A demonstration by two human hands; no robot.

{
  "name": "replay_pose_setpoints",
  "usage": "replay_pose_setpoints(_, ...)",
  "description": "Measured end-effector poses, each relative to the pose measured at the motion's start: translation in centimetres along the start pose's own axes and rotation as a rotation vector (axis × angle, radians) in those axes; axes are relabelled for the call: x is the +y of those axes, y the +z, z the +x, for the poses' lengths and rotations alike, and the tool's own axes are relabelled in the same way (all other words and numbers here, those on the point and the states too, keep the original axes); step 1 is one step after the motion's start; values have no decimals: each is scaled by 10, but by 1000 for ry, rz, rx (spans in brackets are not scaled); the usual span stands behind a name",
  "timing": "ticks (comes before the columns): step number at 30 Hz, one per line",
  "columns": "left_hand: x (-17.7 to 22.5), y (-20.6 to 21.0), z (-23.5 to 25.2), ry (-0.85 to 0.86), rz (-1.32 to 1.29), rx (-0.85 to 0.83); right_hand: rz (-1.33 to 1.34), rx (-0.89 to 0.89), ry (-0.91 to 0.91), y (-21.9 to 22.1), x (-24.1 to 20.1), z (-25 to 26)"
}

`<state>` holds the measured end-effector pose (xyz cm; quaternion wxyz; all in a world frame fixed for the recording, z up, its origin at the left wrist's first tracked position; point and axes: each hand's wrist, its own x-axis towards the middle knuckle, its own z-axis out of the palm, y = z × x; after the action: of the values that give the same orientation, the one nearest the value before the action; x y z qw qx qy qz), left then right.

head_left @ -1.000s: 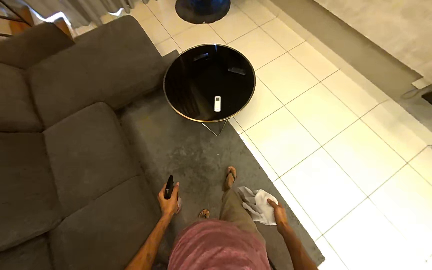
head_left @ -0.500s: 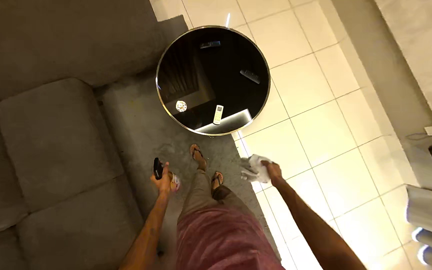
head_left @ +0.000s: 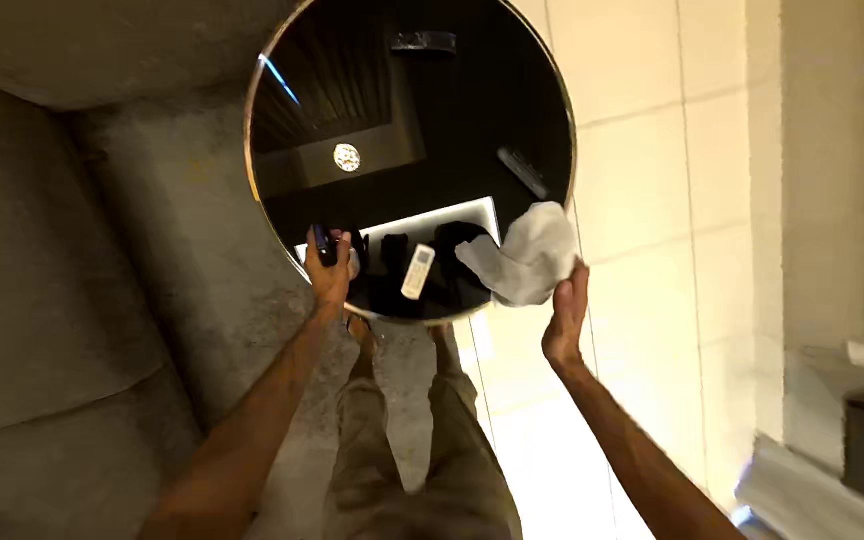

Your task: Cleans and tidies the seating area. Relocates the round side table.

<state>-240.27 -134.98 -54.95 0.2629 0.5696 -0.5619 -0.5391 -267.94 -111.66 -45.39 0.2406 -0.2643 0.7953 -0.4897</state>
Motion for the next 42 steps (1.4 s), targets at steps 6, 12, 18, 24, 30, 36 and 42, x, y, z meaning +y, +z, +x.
replay_pose_setpoints(6, -60, 59, 85, 54, 77, 286, -409, 141, 569, -13, 188, 102)
replay_pose_setpoints(12, -82, 46, 53, -140, 393, 303, 193, 73, 941, -17, 255, 145)
replay_pose_setpoints(18, -135, 48, -41, -943, -81, 384, 354, 26, 768, -4, 276, 134)
replay_pose_setpoints(24, -191, 92, -79, -882, -551, 597, 385, -37, 807, -2, 262, 96)
replay_pose_setpoints(30, -203, 32, -92, -832, -363, 474, 319, -84, 853, 21, 228, 20)
replay_pose_setpoints(36, -210, -41, -101, -788, -299, 376, 333, 0, 888, 63, 224, -73)
replay_pose_setpoints(42, -244, -89, -106, -774, -294, 467, 478, 80, 946, 109, 226, -178)
